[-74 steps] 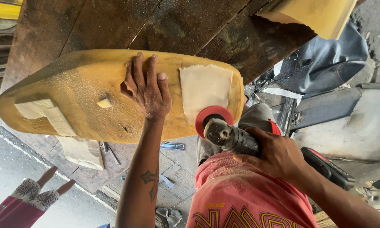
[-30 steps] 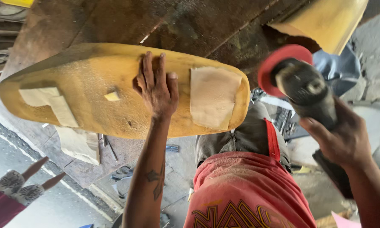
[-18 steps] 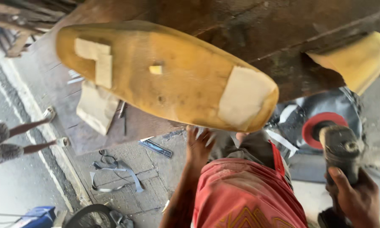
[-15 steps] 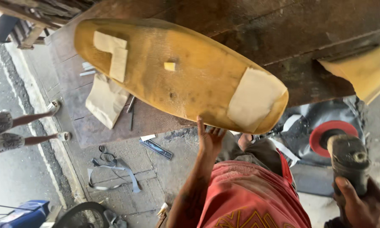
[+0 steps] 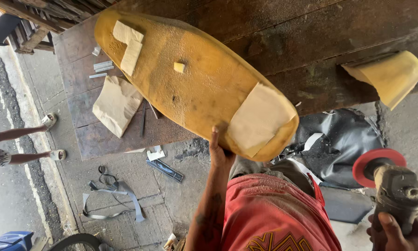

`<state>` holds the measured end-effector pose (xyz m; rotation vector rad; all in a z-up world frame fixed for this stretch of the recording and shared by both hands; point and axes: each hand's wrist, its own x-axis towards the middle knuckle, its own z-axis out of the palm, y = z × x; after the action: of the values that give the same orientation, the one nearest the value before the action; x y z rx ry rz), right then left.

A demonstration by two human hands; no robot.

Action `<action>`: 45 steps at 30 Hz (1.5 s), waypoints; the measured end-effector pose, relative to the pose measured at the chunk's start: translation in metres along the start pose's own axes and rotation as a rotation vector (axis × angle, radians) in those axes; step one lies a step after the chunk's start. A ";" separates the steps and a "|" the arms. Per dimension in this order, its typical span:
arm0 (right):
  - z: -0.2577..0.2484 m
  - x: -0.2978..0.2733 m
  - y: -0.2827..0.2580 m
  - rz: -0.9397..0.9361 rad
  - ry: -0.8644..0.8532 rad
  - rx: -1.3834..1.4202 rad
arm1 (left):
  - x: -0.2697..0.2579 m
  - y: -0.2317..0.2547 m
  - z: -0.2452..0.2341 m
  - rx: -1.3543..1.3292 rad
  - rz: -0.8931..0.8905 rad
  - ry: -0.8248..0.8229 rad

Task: The person uses an angle grinder with a sanding disc to sand a large yellow wooden object on a workbench. They hold the object steady with one hand while moving the grinder across the surface, generating dust. The person occasionally wipes the surface with their hand to clear dust.

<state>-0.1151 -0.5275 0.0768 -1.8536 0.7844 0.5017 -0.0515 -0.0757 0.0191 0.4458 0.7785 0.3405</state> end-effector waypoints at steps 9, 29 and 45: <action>-0.005 0.001 0.018 0.026 -0.002 -0.104 | -0.016 0.071 -0.010 0.093 0.218 -0.124; 0.103 -0.092 0.003 0.216 0.162 0.112 | 0.146 0.081 0.021 0.748 -0.215 -0.240; 0.301 -0.131 -0.107 0.164 -0.161 -0.309 | 0.186 0.149 0.083 2.002 0.641 -0.443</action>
<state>-0.1280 -0.1840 0.1122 -2.0080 0.7860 0.9086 0.1142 0.1144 0.0358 2.5764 0.2575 -0.0945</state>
